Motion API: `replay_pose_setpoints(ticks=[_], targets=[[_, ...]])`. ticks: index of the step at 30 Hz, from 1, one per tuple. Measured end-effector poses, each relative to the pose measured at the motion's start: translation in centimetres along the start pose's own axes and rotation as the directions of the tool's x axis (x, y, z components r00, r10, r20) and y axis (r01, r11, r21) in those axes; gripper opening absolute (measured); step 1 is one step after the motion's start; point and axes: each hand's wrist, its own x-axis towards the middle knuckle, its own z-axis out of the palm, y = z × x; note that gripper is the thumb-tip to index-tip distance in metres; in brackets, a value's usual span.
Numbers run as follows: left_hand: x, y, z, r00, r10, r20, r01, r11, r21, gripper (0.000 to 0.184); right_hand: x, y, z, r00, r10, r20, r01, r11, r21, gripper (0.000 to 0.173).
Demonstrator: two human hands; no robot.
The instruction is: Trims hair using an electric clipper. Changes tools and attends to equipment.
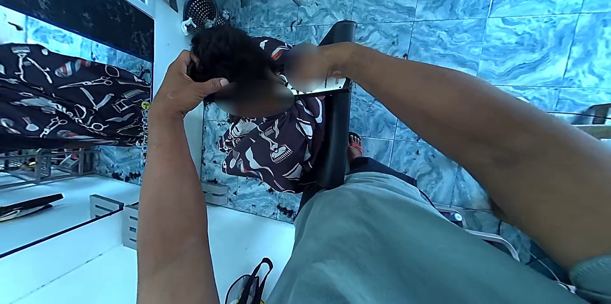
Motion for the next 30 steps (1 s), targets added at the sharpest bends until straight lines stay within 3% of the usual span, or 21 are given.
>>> replay_pose_setpoints(ticks=[3, 6, 10, 14, 17, 21, 25, 28, 30], targets=[[0.05, -0.03, -0.05, 1.0, -0.001, 0.002, 0.001, 1.0, -0.006, 0.063, -0.05, 0.19, -0.21, 0.999, -0.007, 0.042, 0.0, 0.986, 0.166, 0.027], [0.07, -0.14, -0.09, 1.0, 0.006, 0.004, -0.006, 1.0, -0.005, 0.064, -0.27, 0.08, 0.0, 1.0, -0.01, 0.022, 0.009, 0.997, 0.073, 0.025], [-0.06, 0.04, -0.09, 1.0, 0.005, 0.005, -0.005, 1.0, -0.007, 0.063, -0.4, 0.05, -0.19, 0.999, -0.016, 0.031, 0.009, 0.977, 0.213, 0.029], [-0.1, -0.04, -0.13, 1.0, -0.001, 0.009, 0.001, 1.0, -0.019, 0.062, 0.09, 0.01, 0.08, 1.0, -0.002, 0.013, 0.0, 0.997, 0.08, 0.027], [-0.15, -0.09, -0.08, 1.0, -0.006, 0.006, 0.007, 1.0, -0.022, 0.062, -0.27, -0.08, -0.23, 0.999, -0.009, 0.037, -0.001, 0.966, 0.26, 0.029], [-0.11, -0.22, -0.15, 1.0, -0.01, 0.007, 0.01, 1.0, -0.015, 0.063, -0.03, -0.15, 0.04, 1.0, 0.018, 0.023, -0.021, 0.995, 0.1, 0.025], [-0.16, -0.31, -0.18, 1.0, -0.013, 0.011, 0.013, 1.0, -0.029, 0.063, -0.02, -0.05, -0.26, 0.999, -0.008, 0.047, -0.005, 0.963, 0.268, 0.028], [-0.19, -0.39, -0.23, 1.0, -0.012, 0.01, 0.012, 1.0, -0.027, 0.064, 0.14, -0.25, -0.01, 1.0, 0.023, 0.02, -0.025, 0.992, 0.122, 0.025], [-0.06, -0.49, -0.18, 1.0, -0.004, 0.009, 0.004, 1.0, -0.03, 0.064, 0.04, -0.29, -0.24, 1.0, 0.021, 0.02, -0.024, 0.983, 0.184, 0.027]])
